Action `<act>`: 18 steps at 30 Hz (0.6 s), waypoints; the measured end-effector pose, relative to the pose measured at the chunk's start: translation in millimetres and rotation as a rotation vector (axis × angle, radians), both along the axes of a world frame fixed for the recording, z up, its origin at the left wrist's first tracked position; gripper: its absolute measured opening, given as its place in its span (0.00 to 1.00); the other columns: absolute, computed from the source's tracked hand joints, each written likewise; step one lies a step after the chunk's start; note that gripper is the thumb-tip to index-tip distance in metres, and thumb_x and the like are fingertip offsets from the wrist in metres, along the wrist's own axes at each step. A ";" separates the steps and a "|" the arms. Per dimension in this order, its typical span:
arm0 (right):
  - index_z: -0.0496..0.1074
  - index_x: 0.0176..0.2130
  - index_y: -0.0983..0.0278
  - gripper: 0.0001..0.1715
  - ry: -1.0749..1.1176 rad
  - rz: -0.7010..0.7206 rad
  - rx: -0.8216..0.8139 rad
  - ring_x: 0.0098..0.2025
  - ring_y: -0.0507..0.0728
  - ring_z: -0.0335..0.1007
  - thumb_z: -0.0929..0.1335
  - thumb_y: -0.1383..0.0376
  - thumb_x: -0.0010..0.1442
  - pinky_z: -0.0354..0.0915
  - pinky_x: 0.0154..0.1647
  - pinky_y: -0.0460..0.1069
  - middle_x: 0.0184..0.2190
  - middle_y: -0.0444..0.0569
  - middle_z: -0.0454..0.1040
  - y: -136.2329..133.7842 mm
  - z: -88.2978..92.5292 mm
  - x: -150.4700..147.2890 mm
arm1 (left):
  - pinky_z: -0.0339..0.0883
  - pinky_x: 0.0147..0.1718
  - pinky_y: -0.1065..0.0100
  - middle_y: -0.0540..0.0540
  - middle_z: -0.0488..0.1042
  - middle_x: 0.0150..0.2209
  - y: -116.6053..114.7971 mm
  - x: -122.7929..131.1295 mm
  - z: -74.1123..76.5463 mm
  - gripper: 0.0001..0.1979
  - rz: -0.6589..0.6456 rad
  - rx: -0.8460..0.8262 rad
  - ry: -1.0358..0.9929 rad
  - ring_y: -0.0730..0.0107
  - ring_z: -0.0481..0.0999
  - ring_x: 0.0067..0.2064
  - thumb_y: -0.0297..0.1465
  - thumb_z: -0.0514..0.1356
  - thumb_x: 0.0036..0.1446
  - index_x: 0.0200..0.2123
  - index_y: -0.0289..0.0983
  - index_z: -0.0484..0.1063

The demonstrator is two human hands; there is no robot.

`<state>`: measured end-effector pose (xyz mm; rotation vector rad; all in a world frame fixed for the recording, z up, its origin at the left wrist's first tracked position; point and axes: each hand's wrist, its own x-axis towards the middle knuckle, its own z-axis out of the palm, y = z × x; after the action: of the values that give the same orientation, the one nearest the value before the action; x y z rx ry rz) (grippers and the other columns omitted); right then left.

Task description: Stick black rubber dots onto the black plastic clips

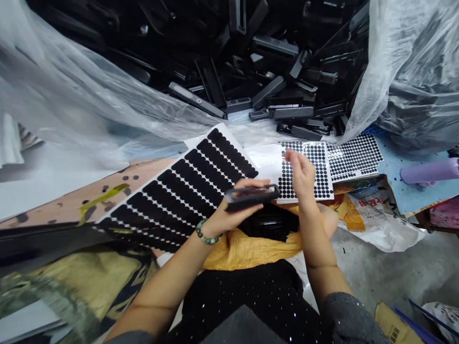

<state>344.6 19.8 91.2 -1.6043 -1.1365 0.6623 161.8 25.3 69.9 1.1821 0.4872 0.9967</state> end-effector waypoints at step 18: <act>0.66 0.54 0.67 0.27 -0.935 -0.082 -0.124 0.53 0.66 0.65 0.64 0.73 0.54 0.52 0.63 0.69 0.50 0.60 0.71 70.0 -4.9 95.1 | 0.71 0.55 0.57 0.41 0.75 0.54 56.6 58.9 18.3 0.14 -0.073 -0.187 0.129 0.60 0.76 0.55 0.27 0.64 0.56 0.47 0.38 0.73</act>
<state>439.8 89.8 86.3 -2.1266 -1.6841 -0.1305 220.8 81.9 88.1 1.0920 0.6216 0.7970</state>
